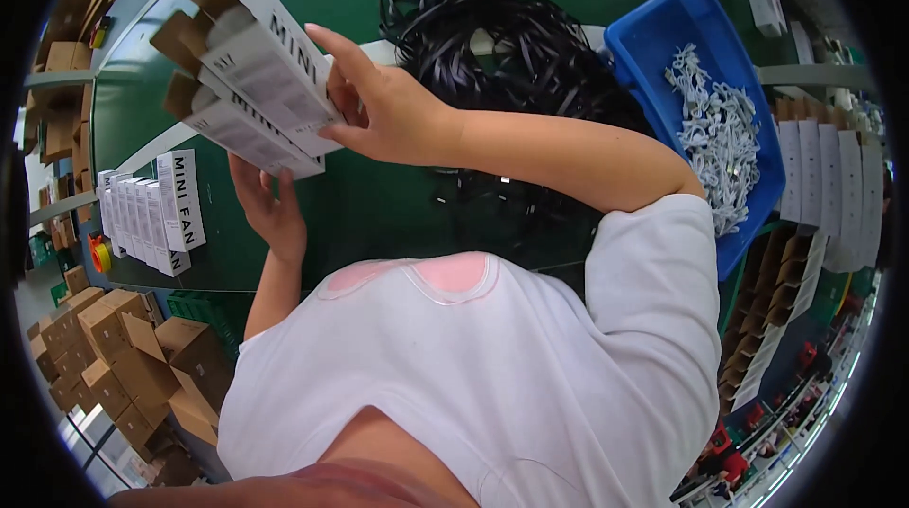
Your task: Packing small electric fans and USB cables into individual cardboard boxes.
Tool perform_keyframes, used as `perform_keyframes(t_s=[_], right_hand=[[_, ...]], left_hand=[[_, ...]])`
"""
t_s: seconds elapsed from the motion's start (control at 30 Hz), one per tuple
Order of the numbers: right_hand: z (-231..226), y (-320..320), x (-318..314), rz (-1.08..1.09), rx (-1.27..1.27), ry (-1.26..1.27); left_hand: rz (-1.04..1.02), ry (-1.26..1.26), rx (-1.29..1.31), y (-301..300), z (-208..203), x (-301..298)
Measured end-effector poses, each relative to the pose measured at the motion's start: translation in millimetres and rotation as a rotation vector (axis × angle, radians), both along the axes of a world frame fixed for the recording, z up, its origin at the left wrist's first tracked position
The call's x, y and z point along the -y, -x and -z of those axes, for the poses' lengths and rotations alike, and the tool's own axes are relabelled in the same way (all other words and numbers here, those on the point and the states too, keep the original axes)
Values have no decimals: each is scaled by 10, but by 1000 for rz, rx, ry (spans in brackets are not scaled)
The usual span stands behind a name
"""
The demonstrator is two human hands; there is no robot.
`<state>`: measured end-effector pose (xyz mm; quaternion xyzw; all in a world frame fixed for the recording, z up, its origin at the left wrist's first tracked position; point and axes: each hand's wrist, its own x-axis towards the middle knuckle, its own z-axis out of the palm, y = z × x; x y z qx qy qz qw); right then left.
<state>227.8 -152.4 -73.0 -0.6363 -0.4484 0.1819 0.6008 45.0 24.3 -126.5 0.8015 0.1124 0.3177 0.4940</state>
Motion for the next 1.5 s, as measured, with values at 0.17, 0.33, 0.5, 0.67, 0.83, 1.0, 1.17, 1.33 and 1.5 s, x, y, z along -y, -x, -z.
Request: perform_keyframes(t_s=[0.17, 0.33, 0.5, 0.67, 0.83, 1.0, 1.17, 1.33, 1.5], right_hand=[[295, 491, 76, -90, -119, 266], [299, 574, 30, -110, 78, 391], [-237, 229, 444, -107, 44, 245], [-554, 299, 1716, 314, -241, 71], [-234, 1277, 2751, 377, -515, 401], [527, 2136, 2634, 490, -611, 644], [791, 2371, 2270, 578, -1105, -14], [1769, 2492, 2683, 893, -873, 181], [1435, 2388, 2429, 1090, -818, -179]], left_hand=[[-55, -66, -39, 604, 310, 146], [-87, -90, -86, 748, 252, 193], [-168, -247, -82, 841, 190, 465], [110, -577, 178, 928, 281, 532], [732, -645, 49, 416, -51, 973], [908, -740, -109, 45, -30, 1553], [883, -867, -159, -117, 43, 1677], [927, -803, -173, 39, 6, 1653], [983, -877, -125, 85, -21, 1730]])
